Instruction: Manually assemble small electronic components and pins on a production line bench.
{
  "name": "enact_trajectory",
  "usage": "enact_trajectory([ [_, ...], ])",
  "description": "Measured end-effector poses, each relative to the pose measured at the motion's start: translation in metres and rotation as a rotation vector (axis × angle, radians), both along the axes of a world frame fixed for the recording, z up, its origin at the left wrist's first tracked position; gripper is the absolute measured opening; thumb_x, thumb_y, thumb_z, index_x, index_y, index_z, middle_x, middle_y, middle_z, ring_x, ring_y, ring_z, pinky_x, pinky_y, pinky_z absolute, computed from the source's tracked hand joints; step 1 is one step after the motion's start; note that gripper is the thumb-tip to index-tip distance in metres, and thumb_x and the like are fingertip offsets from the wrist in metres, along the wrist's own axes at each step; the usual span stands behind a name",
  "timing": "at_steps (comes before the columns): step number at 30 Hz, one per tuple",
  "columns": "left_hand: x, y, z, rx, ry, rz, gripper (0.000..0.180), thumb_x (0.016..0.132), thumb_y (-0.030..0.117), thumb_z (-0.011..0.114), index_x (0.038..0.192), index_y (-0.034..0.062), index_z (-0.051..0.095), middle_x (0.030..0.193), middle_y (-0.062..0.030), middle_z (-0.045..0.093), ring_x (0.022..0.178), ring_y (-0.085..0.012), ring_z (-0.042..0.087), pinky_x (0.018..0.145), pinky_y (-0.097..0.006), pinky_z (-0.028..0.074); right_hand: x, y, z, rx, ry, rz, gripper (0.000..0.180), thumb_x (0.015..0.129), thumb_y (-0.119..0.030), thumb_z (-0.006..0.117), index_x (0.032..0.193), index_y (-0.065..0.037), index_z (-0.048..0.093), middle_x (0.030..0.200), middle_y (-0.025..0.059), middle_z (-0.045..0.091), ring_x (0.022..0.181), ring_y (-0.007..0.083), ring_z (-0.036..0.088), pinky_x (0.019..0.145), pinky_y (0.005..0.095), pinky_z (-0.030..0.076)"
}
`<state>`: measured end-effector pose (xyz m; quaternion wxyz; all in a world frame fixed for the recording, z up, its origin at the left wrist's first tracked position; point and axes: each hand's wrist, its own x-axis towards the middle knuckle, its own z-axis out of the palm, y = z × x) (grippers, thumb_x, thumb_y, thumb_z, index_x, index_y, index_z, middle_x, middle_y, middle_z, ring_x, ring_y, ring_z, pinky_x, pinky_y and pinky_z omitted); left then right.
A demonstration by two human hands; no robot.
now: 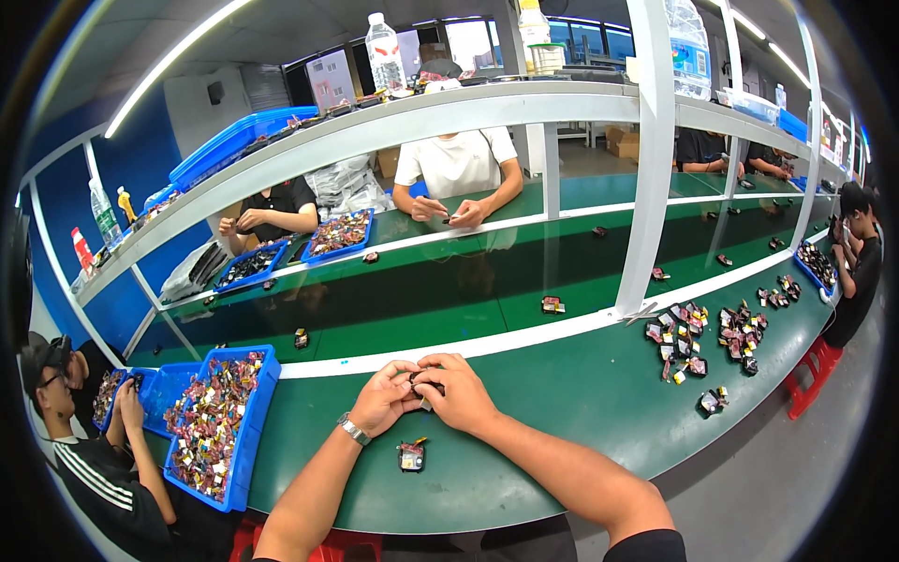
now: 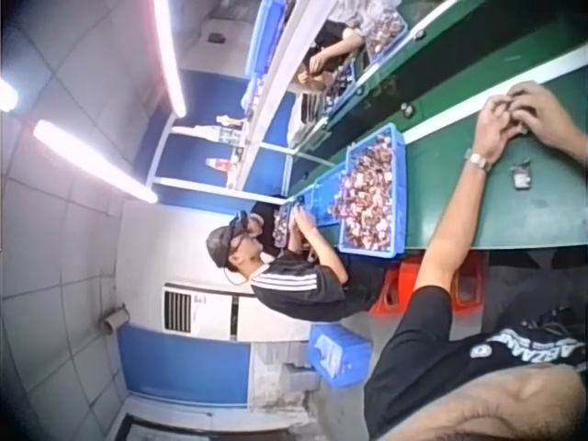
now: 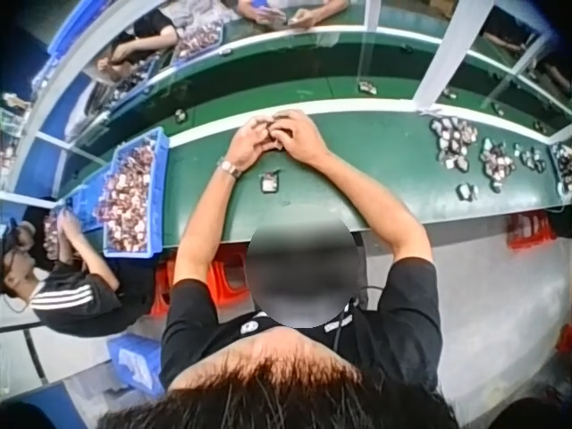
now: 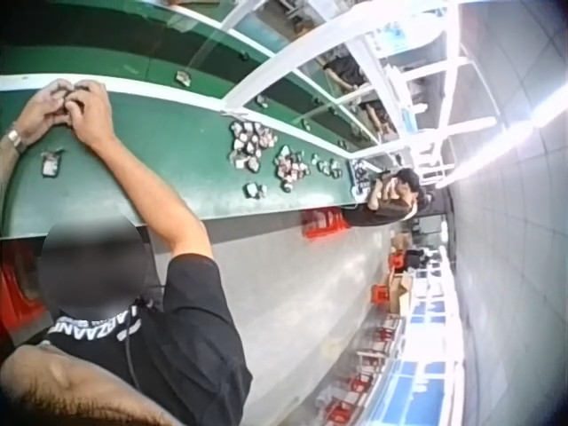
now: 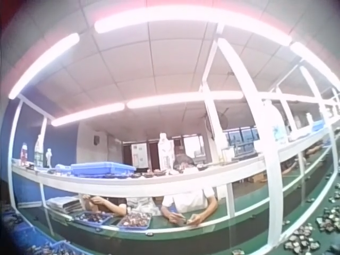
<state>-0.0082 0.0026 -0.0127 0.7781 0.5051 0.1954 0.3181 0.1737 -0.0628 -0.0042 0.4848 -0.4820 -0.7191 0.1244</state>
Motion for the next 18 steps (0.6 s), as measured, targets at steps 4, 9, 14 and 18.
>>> enact_trajectory([
  [4, 0.0002, -0.0015, 0.0016, -0.025, -0.022, 0.002, 0.027, 0.096, 0.009, 0.056, 0.122, 0.0075, 0.047, 0.122, -0.0121, 0.059, 0.112, -0.0231, 0.060, 0.097, -0.042, 0.051, -0.0032, -0.0009, -0.0031, 0.027, 0.010, -0.038, 0.012, 0.084, -0.012, 0.067, 0.093, -0.007, 0.073, 0.117, 0.0050, 0.062, 0.111, 0.0260, 0.054, 0.094, 0.0369, 0.047],
  [9, 0.0008, -0.0018, -0.0001, -0.030, -0.058, -0.001, 0.028, 0.096, 0.008, 0.057, 0.123, 0.0075, 0.047, 0.122, -0.0122, 0.059, 0.111, -0.0225, 0.060, 0.097, -0.042, 0.051, -0.0044, -0.0012, -0.0013, 0.044, 0.005, -0.058, 0.012, 0.083, -0.013, 0.069, 0.092, -0.008, 0.074, 0.117, 0.0039, 0.062, 0.112, 0.0254, 0.054, 0.094, 0.0366, 0.047],
  [14, 0.0032, -0.0026, -0.0032, -0.031, -0.065, 0.015, 0.028, 0.096, 0.008, 0.057, 0.122, 0.0075, 0.046, 0.121, -0.0122, 0.060, 0.110, -0.0220, 0.061, 0.096, -0.041, 0.052, -0.0040, -0.0017, -0.0007, 0.019, 0.012, -0.067, 0.012, 0.082, -0.014, 0.070, 0.092, -0.010, 0.074, 0.118, 0.0034, 0.063, 0.113, 0.0257, 0.054, 0.093, 0.0373, 0.048],
  [18, 0.0050, -0.0022, -0.0067, -0.024, -0.085, 0.036, 0.029, 0.095, 0.005, 0.057, 0.121, 0.0071, 0.046, 0.121, -0.0123, 0.060, 0.111, -0.0223, 0.061, 0.095, -0.040, 0.053, -0.0039, -0.0032, 0.0004, 0.025, -0.014, -0.081, 0.012, 0.082, -0.014, 0.070, 0.092, -0.010, 0.074, 0.119, 0.0043, 0.062, 0.114, 0.0263, 0.053, 0.094, 0.0377, 0.047],
])
